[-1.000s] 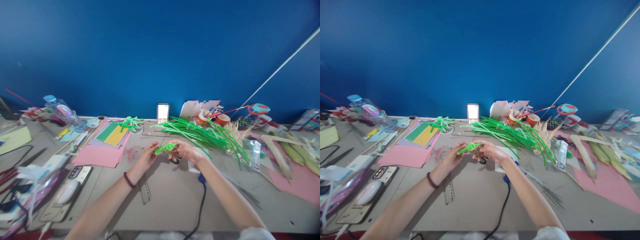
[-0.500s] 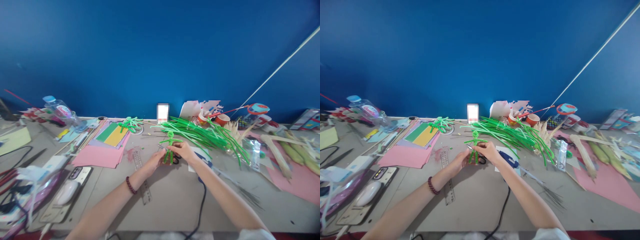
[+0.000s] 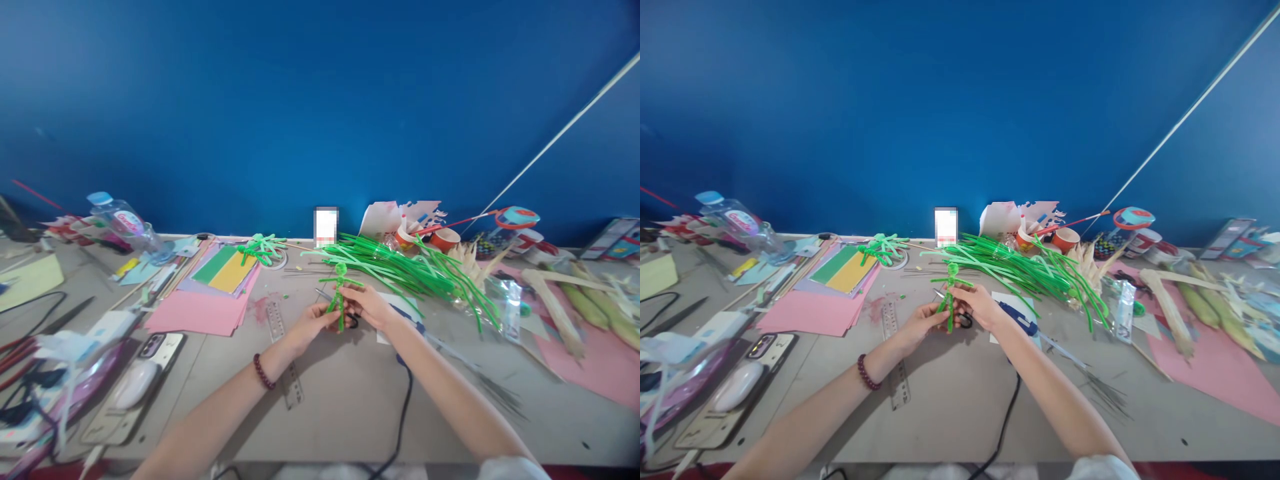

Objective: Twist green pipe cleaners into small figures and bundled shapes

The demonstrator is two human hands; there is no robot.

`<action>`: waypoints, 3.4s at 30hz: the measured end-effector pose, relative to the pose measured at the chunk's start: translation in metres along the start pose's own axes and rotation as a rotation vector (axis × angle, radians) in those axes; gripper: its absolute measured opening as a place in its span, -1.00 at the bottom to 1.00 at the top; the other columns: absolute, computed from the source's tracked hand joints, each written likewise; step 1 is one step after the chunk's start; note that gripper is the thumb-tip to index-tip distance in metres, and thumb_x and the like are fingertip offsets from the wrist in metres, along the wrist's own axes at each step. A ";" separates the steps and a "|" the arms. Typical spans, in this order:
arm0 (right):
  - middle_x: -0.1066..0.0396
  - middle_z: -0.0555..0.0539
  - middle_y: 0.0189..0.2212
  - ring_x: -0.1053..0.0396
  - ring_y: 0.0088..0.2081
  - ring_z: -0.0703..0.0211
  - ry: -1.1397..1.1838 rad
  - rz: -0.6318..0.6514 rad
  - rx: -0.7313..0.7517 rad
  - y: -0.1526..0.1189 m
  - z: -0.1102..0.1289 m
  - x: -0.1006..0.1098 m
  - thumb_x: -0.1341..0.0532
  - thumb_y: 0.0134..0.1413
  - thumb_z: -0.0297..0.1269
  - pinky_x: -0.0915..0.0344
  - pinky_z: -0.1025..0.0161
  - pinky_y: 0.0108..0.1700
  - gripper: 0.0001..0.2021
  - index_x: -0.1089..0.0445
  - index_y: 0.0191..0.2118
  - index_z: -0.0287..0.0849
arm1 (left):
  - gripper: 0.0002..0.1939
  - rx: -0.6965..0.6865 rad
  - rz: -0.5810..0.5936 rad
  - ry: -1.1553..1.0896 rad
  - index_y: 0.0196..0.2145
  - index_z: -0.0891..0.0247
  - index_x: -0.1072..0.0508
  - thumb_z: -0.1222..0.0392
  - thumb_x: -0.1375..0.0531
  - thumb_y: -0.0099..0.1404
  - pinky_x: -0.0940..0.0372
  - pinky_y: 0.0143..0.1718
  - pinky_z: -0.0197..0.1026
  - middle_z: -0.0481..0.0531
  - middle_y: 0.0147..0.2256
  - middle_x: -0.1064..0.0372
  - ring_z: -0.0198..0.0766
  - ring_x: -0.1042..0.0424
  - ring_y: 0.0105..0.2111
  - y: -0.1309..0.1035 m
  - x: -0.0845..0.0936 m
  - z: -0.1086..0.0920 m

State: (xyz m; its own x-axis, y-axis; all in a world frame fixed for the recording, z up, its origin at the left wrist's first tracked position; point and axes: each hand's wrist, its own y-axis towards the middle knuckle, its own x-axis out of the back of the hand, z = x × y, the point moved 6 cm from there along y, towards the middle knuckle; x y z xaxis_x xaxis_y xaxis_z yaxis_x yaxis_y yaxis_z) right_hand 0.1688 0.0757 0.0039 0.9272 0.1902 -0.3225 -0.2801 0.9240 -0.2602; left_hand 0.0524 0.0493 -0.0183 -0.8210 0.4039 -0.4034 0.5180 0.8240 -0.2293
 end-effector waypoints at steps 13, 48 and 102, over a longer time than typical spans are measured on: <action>-0.37 0.04 -0.62 -0.25 -0.59 0.38 -0.056 0.046 0.026 0.002 -0.003 -0.001 -0.40 -0.24 -0.20 -0.16 0.37 -0.51 -0.73 -0.46 -0.39 -0.27 | -0.65 -0.073 -0.051 0.060 -0.39 0.34 -0.52 -0.04 -0.32 0.03 -0.19 -0.43 -0.27 0.04 -0.49 -0.42 -0.33 -0.33 -0.52 0.002 0.005 -0.001; -0.47 -0.02 -0.47 -0.43 -0.43 0.19 -0.062 0.171 0.054 -0.008 -0.003 -0.022 -0.38 -0.21 -0.13 -0.30 0.24 -0.34 -0.60 -0.37 -0.23 -0.22 | -0.65 -0.177 -0.212 -0.154 -0.38 0.31 -0.46 0.12 -0.42 -0.12 -0.11 -0.65 -0.37 -0.14 -0.63 -0.30 -0.49 -0.19 -0.70 0.007 0.026 -0.011; -0.48 -0.09 -0.36 -0.40 -0.27 0.10 -1.100 -0.187 0.803 -0.024 0.022 -0.022 -0.11 0.13 -0.34 -0.30 0.21 -0.19 -0.84 -0.46 -0.30 -0.12 | -0.70 -0.233 -0.336 -0.201 -0.45 0.32 -0.46 0.22 -0.44 -0.16 -0.33 -0.29 -0.28 -0.08 -0.48 -0.44 -0.38 -0.41 -0.48 0.007 0.039 -0.014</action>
State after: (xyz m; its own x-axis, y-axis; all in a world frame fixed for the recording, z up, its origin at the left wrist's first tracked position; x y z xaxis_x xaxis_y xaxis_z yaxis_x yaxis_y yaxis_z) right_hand 0.1604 0.0560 0.0372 0.7574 -0.1425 0.6372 -0.2600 0.8294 0.4944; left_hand 0.0202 0.0763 -0.0231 -0.8597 0.0328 -0.5098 0.1441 0.9730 -0.1805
